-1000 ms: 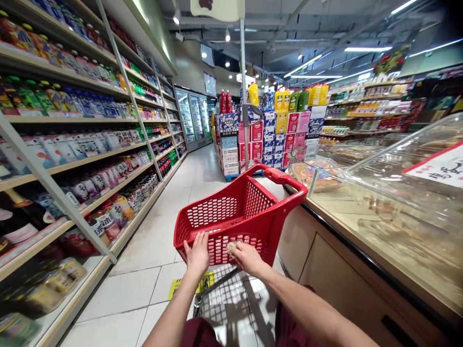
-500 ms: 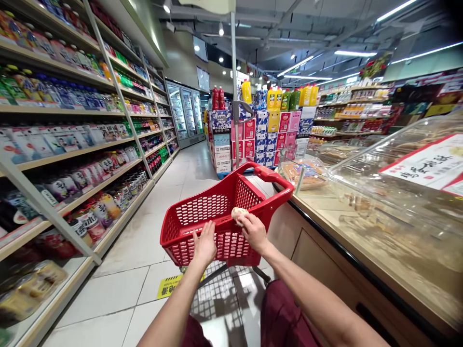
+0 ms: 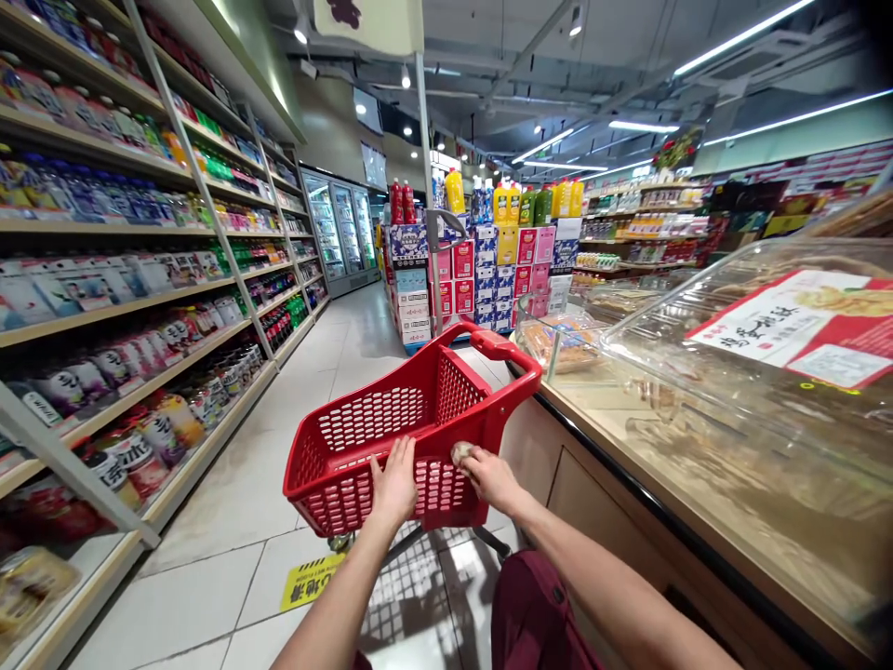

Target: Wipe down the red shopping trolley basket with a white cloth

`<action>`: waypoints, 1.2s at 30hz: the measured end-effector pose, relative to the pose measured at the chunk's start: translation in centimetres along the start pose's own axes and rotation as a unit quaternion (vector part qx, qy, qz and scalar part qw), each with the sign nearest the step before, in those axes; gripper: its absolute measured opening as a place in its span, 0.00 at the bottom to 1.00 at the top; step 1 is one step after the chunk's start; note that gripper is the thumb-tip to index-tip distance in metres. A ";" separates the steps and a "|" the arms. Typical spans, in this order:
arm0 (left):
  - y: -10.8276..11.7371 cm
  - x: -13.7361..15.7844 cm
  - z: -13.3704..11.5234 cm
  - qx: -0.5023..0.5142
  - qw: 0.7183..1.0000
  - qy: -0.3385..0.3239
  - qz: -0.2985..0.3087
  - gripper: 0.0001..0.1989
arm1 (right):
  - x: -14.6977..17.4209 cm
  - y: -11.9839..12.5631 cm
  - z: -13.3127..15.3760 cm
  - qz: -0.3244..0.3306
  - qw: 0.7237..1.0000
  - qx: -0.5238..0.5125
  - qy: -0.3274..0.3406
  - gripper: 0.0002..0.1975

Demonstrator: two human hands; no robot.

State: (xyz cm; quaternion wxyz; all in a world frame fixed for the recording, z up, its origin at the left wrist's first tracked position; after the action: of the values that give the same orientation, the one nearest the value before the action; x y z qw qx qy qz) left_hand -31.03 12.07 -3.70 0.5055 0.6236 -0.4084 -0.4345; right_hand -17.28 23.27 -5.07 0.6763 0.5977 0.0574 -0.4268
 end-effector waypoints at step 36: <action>-0.2 0.4 0.2 -0.016 1.000 0.009 -0.015 0.36 | -6.5 8.8 -6.5 -0.093 0.980 0.044 -0.171 0.21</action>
State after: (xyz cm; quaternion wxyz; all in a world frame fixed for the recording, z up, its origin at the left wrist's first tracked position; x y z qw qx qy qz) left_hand -31.12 11.66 -3.93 0.5126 0.6254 -0.3872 -0.4429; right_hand -12.88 31.39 3.59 0.6065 0.5370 -0.0223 -0.5859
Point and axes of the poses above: each hand's wrist, its own x-axis away from the middle knuckle, its own y-axis out of the back of the hand, z = x × y, the point moved 5 cm from there along -x, towards the middle knuckle, and after that the axes turned 12 degrees about -y, right-handed, at the moved point
